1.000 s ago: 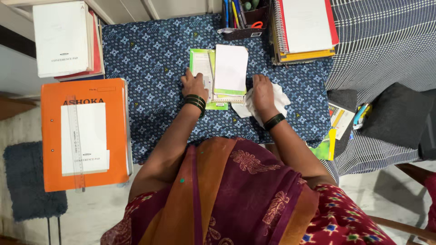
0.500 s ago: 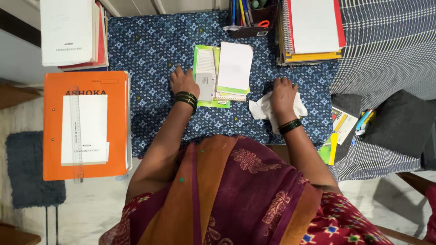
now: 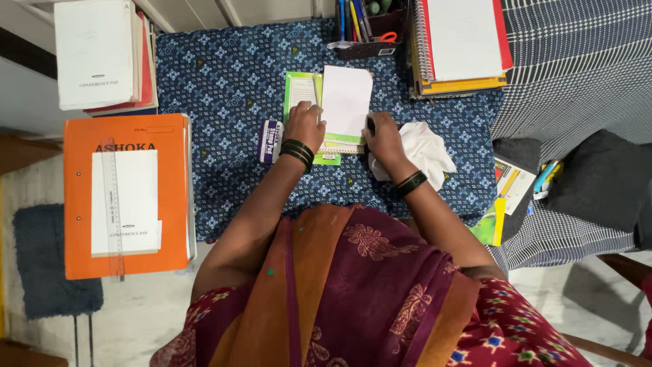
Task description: The person wipes a patterned blue surface with a white cloth, then moves a small purple box and a pen holder. They pick up and place down several books and notebooks, including an orange file and a green notebook, arranging them on the surface.
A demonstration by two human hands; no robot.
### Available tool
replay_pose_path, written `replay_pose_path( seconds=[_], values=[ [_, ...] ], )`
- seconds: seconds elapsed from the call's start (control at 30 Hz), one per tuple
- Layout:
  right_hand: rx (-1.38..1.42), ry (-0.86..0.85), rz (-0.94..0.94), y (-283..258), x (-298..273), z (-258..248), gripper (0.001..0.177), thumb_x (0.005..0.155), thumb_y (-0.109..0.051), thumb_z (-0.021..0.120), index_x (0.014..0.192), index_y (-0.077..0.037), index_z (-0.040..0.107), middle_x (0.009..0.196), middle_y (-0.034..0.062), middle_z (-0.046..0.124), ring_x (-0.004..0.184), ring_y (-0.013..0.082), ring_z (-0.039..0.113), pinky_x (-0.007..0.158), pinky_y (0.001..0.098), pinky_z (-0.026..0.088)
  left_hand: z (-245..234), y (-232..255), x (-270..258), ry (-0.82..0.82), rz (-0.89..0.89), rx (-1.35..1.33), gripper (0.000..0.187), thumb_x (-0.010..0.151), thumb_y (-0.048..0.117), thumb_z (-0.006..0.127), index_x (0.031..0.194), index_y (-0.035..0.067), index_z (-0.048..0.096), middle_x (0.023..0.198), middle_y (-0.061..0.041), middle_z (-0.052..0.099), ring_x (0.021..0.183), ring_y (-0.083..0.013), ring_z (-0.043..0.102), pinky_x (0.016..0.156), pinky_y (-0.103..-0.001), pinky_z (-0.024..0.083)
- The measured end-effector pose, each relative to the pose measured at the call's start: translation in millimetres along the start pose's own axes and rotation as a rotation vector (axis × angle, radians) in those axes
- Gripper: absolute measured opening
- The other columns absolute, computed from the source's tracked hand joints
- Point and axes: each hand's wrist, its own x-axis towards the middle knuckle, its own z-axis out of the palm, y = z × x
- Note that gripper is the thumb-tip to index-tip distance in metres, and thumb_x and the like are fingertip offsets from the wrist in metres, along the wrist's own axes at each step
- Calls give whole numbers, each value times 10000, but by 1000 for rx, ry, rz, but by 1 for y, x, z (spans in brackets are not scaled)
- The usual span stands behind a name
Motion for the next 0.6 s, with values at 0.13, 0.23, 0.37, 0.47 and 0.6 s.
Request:
replay_pose_path(
  seconds=[0.13, 0.23, 0.37, 0.47, 0.6],
  values=[
    [-66, 94, -20, -24, 2, -6, 470, 762, -8, 798, 1193, 57, 623, 1205, 251, 560, 1078, 443, 585, 925, 460, 500, -6, -13, 0, 83, 36, -23, 270, 856, 124, 739, 1117, 58, 725, 1260, -163, 649, 1197, -330, 591, 1051, -419, 488],
    [-118, 138, -48, -32, 5, -6, 457, 750, 42, 767, 1192, 37, 650, 1238, 220, 571, 1118, 421, 593, 947, 460, 503, -12, -35, -3, -49, -46, -41, 211, 885, 148, 693, 1072, 58, 730, 1129, -167, 709, 1056, -331, 665, 930, -437, 537],
    [-53, 126, -18, -34, 11, 0, 272, 888, 15, 763, 1142, 24, 666, 1279, 196, 573, 1153, 379, 600, 944, 427, 519, -23, -66, -25, -482, 100, 261, 223, 1005, 190, 605, 966, 68, 787, 975, -199, 746, 863, -347, 715, 816, -480, 570],
    [-67, 134, -89, -30, 8, 2, 326, 802, 86, 726, 1120, 31, 677, 1288, 218, 554, 1179, 398, 577, 962, 419, 519, -65, -78, -79, -1181, 2, -56, 225, 911, 264, 652, 986, 122, 810, 910, -84, 808, 734, -221, 734, 682, -382, 599],
    [-41, 103, -58, -21, 9, 12, 282, 822, 74, 757, 1088, 33, 670, 1243, 193, 558, 1156, 372, 582, 980, 423, 513, -97, -61, -142, -1524, -81, -399, 330, 900, 313, 701, 1079, 44, 766, 987, -71, 798, 833, -157, 749, 731, -342, 623]
  ],
)
